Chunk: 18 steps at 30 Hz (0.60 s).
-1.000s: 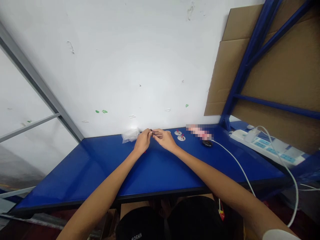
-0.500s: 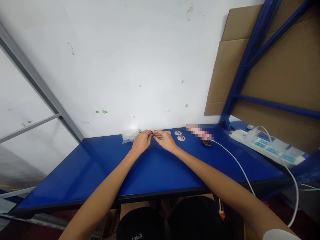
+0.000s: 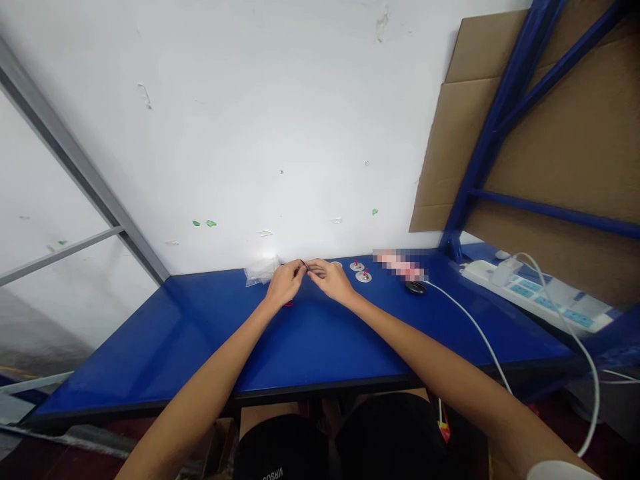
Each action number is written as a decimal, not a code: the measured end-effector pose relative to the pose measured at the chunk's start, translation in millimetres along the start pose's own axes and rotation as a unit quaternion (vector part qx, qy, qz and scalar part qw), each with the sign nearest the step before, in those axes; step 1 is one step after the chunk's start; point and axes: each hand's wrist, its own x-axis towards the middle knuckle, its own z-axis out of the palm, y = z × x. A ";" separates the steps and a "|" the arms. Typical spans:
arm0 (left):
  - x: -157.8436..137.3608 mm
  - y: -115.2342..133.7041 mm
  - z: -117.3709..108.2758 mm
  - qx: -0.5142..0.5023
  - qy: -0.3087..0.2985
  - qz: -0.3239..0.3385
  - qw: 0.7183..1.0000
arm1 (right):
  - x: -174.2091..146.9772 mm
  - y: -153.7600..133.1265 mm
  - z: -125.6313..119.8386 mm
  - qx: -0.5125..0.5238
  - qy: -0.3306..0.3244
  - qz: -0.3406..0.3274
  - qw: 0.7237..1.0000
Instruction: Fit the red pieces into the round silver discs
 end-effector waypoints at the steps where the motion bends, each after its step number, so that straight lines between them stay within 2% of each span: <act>1: 0.3 0.0 0.1 -0.022 -0.001 -0.009 1.000 | 0.1 -1.5 -0.9 0.003 0.001 0.000 1.000; 4: 0.5 0.6 0.9 -0.048 -0.002 -0.033 0.998 | 0.1 -2.5 -2.2 0.007 0.004 0.001 1.000; 10: 0.5 2.9 -0.8 -0.031 0.015 -0.045 0.998 | 0.7 1.7 -2.7 -0.001 0.002 -0.012 1.000; 14: 2.1 0.3 -2.6 -0.105 -0.013 -0.061 0.993 | 3.2 -2.0 -6.4 0.003 0.014 -0.003 1.000; 18: 3.5 -4.2 0.2 -0.207 -0.054 -0.055 0.975 | 8.2 -5.5 -14.5 0.026 0.030 0.018 0.999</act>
